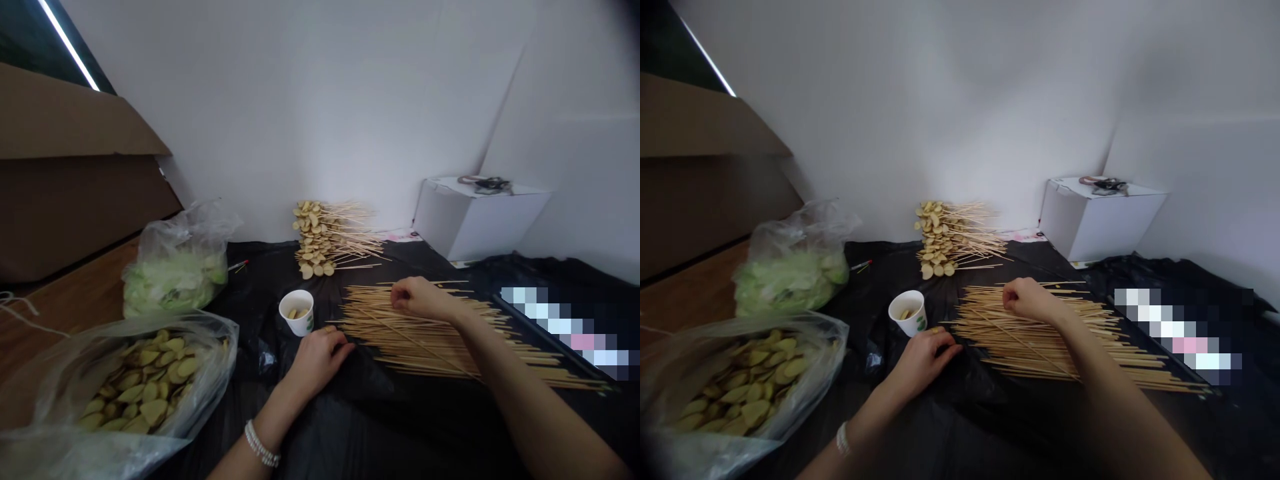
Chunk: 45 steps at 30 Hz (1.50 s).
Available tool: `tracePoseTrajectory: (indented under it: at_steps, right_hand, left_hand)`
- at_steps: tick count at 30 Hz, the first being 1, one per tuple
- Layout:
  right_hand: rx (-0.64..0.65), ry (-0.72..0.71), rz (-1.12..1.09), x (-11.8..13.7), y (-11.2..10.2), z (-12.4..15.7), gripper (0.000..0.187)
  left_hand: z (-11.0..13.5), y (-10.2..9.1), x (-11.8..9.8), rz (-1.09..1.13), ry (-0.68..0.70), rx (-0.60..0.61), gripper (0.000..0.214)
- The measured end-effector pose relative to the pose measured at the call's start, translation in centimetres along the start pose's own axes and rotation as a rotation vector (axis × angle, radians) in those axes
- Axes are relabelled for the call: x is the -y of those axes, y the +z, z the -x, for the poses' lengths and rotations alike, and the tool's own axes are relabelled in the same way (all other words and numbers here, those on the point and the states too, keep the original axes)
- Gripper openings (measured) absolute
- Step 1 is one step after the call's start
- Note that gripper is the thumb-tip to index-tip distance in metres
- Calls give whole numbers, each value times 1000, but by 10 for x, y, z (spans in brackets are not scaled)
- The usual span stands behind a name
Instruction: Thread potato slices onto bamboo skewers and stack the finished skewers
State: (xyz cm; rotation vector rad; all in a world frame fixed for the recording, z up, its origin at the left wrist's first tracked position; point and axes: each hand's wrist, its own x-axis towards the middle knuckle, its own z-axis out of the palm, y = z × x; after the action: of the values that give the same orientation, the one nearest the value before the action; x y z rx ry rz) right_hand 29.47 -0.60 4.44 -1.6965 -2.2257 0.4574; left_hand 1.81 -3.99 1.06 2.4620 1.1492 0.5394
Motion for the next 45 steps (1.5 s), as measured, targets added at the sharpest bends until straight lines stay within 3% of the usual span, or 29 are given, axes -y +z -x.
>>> tracePoseTrajectory:
  at_steps: [6, 14, 23, 25, 28, 32, 34, 36, 39, 41, 45]
  right_hand:
    - [68, -16, 55, 9, 10, 2, 10]
    - [45, -37, 181, 20, 21, 2, 17]
    - [-98, -112, 163, 22, 17, 7, 18]
    - [-131, -160, 115, 25, 19, 7, 16]
    - [-215, -232, 68, 34, 25, 7, 15]
    - [-390, -339, 81, 50, 36, 7, 20]
    - [-445, -400, 120, 56, 42, 8, 22]
    - [-473, -449, 175, 60, 48, 10, 24]
    - [-474, -507, 243, 64, 58, 12, 29]
    - [-461, -529, 266, 68, 64, 14, 33]
    - [-414, -543, 339, 73, 72, 16, 48]
  left_hand:
    - [0, 2, 1, -22, 5, -2, 23]
    - [1, 2, 1, -40, 20, -15, 23]
    - [4, -3, -6, 5, 80, -82, 36]
    - [7, -8, -7, 38, 117, -167, 40]
    - [12, -20, -5, 73, 121, -440, 39]
    - [12, -44, 12, 86, -116, -889, 31]
    - [8, -53, 27, 94, -260, -997, 19]
    - [4, -56, 43, 121, -382, -940, 23]
    - [-1, -52, 59, 289, -490, -689, 21]
    - [-2, -48, 58, 362, -472, -608, 18]
    - [-1, -40, 39, 199, -258, -684, 18]
